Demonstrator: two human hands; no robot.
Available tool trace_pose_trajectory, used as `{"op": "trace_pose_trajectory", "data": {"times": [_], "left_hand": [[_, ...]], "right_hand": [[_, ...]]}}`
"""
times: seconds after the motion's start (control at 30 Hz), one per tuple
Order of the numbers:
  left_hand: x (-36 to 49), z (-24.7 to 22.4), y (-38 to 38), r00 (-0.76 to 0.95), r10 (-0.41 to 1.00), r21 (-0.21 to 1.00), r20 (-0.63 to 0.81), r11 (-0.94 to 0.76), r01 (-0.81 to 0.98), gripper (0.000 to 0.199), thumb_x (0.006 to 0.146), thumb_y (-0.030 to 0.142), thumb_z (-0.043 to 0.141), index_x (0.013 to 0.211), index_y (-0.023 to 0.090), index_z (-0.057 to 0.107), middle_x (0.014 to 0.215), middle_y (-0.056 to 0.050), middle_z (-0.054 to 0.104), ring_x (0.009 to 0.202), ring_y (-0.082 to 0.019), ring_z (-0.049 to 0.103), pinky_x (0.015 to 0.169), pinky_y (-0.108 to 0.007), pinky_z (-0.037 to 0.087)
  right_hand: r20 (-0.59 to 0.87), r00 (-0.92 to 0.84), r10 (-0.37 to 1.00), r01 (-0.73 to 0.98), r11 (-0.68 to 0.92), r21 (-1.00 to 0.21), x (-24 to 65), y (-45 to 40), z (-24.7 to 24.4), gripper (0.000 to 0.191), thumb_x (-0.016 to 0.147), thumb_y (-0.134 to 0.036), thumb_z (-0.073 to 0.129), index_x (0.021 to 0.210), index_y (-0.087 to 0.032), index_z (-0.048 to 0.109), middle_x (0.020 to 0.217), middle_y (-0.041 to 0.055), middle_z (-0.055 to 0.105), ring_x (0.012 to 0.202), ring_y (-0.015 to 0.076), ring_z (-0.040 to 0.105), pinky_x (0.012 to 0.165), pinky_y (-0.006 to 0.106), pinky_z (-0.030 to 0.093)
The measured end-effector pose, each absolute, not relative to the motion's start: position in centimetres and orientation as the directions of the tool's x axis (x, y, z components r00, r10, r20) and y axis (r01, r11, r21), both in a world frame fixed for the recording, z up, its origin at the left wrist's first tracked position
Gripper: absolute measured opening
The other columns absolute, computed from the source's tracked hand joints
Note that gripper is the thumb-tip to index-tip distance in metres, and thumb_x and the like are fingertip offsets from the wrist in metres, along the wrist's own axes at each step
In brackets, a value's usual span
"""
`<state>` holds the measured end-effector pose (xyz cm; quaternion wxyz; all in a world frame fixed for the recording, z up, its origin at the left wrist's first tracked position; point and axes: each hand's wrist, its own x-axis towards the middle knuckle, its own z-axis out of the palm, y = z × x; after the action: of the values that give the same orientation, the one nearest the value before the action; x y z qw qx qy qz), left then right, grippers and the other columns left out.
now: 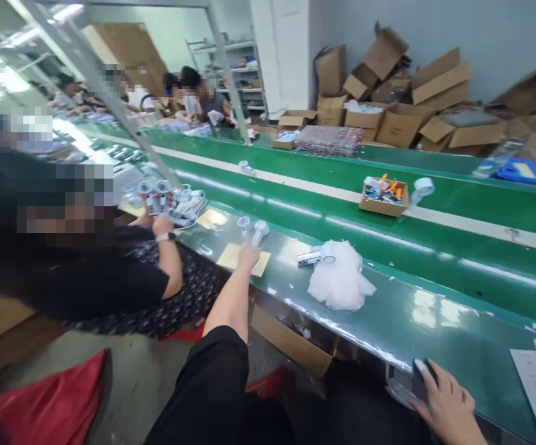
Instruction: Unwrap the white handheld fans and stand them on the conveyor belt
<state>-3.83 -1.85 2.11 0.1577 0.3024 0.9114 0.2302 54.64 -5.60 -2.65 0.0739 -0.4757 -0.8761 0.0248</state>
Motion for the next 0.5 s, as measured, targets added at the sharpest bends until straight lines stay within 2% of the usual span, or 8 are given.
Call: {"op": "trace_pose_trajectory", "data": {"times": [0.07, 0.1, 0.17, 0.23, 0.3, 0.37, 0.43, 0.5], "left_hand": [[-3.7, 1.2, 0.0, -0.801, 0.579, 0.471, -0.153, 0.755, 0.456, 0.042, 0.077, 0.025, 0.057, 0.115, 0.008, 0.051, 0.118, -0.024, 0.054, 0.114, -0.032, 0.05, 0.092, -0.042, 0.039], [-3.5, 0.8, 0.6, -0.819, 0.553, 0.452, -0.156, 0.777, 0.438, 0.04, 0.076, 0.025, 0.058, 0.112, 0.008, 0.052, 0.118, -0.025, 0.053, 0.115, -0.033, 0.048, 0.091, -0.044, 0.039], [-3.0, 0.1, 1.6, -0.845, 0.505, 0.425, -0.179, 0.814, 0.396, 0.036, 0.074, 0.028, 0.058, 0.103, 0.006, 0.055, 0.112, -0.027, 0.055, 0.111, -0.036, 0.049, 0.088, -0.047, 0.039], [-2.5, -0.2, 2.2, -0.862, 0.461, 0.42, -0.209, 0.839, 0.347, 0.033, 0.075, 0.032, 0.057, 0.094, 0.005, 0.058, 0.101, -0.026, 0.06, 0.103, -0.036, 0.054, 0.083, -0.047, 0.041], [-1.7, 0.2, 2.4, -0.872, 0.437, 0.443, -0.219, 0.841, 0.31, 0.034, 0.078, 0.038, 0.05, 0.087, 0.007, 0.059, 0.088, -0.02, 0.062, 0.091, -0.031, 0.058, 0.075, -0.041, 0.045], [0.3, 1.3, 1.9, -0.883, 0.429, 0.639, -0.19, 0.737, 0.22, 0.035, 0.08, 0.042, 0.045, 0.084, 0.01, 0.058, 0.077, -0.011, 0.061, 0.076, -0.022, 0.058, 0.064, -0.031, 0.045], [4.2, 2.8, 0.6, -0.877, 0.44, 0.898, -0.192, 0.44, 0.024, 0.032, 0.077, 0.043, 0.049, 0.083, 0.013, 0.058, 0.066, -0.001, 0.055, 0.058, -0.013, 0.051, 0.051, -0.023, 0.04], [10.3, 4.5, -1.3, -0.799, 0.537, 0.961, -0.272, 0.199, -0.193, 0.029, 0.072, 0.042, 0.056, 0.081, 0.015, 0.058, 0.061, 0.003, 0.05, 0.05, -0.008, 0.043, 0.045, -0.019, 0.034]], "right_hand": [[0.067, -0.53, 0.845, 0.833, 0.534, -0.144, 58.1, -5.3, -4.9, 0.031, 0.076, -0.046, 0.046, 0.095, -0.028, 0.062, 0.102, 0.0157, 0.061, 0.093, 0.0389, 0.06, 0.073, 0.056, 0.047], [0.027, -0.523, 0.852, 0.838, 0.52, -0.167, 58.9, -5.4, -5.0, 0.027, 0.077, -0.04, 0.046, 0.094, -0.029, 0.063, 0.1, 0.0143, 0.063, 0.094, 0.0374, 0.06, 0.077, 0.055, 0.047], [-0.083, -0.548, 0.832, 0.819, 0.514, -0.256, 59.2, -5.7, -3.7, 0.026, 0.08, -0.036, 0.045, 0.092, -0.028, 0.066, 0.097, 0.0114, 0.065, 0.094, 0.035, 0.061, 0.08, 0.053, 0.047], [-0.226, -0.612, 0.758, 0.763, 0.491, -0.42, 58.2, -5.8, -1.5, 0.03, 0.084, -0.039, 0.042, 0.089, -0.026, 0.068, 0.093, 0.0087, 0.067, 0.091, 0.0309, 0.063, 0.08, 0.049, 0.048], [-0.354, -0.616, 0.704, 0.744, 0.373, -0.554, 56.8, -5.5, 0.8, 0.032, 0.088, -0.041, 0.04, 0.09, -0.025, 0.068, 0.089, 0.0066, 0.069, 0.085, 0.0263, 0.064, 0.08, 0.044, 0.049], [-0.419, -0.571, 0.706, 0.741, 0.222, -0.634, 55.1, -4.7, 2.6, 0.032, 0.089, -0.043, 0.041, 0.091, -0.024, 0.067, 0.089, 0.0056, 0.069, 0.084, 0.0242, 0.064, 0.081, 0.041, 0.048], [-0.45, -0.507, 0.735, 0.708, 0.057, -0.704, 52.5, -3.4, 4.0, 0.033, 0.088, -0.046, 0.043, 0.086, -0.022, 0.065, 0.084, 0.0052, 0.068, 0.081, 0.0229, 0.063, 0.08, 0.04, 0.048], [-0.498, -0.449, 0.742, 0.595, -0.167, -0.786, 48.9, -1.7, 5.3, 0.034, 0.086, -0.05, 0.047, 0.085, -0.02, 0.063, 0.079, 0.0051, 0.065, 0.077, 0.0207, 0.062, 0.076, 0.038, 0.049]]}}
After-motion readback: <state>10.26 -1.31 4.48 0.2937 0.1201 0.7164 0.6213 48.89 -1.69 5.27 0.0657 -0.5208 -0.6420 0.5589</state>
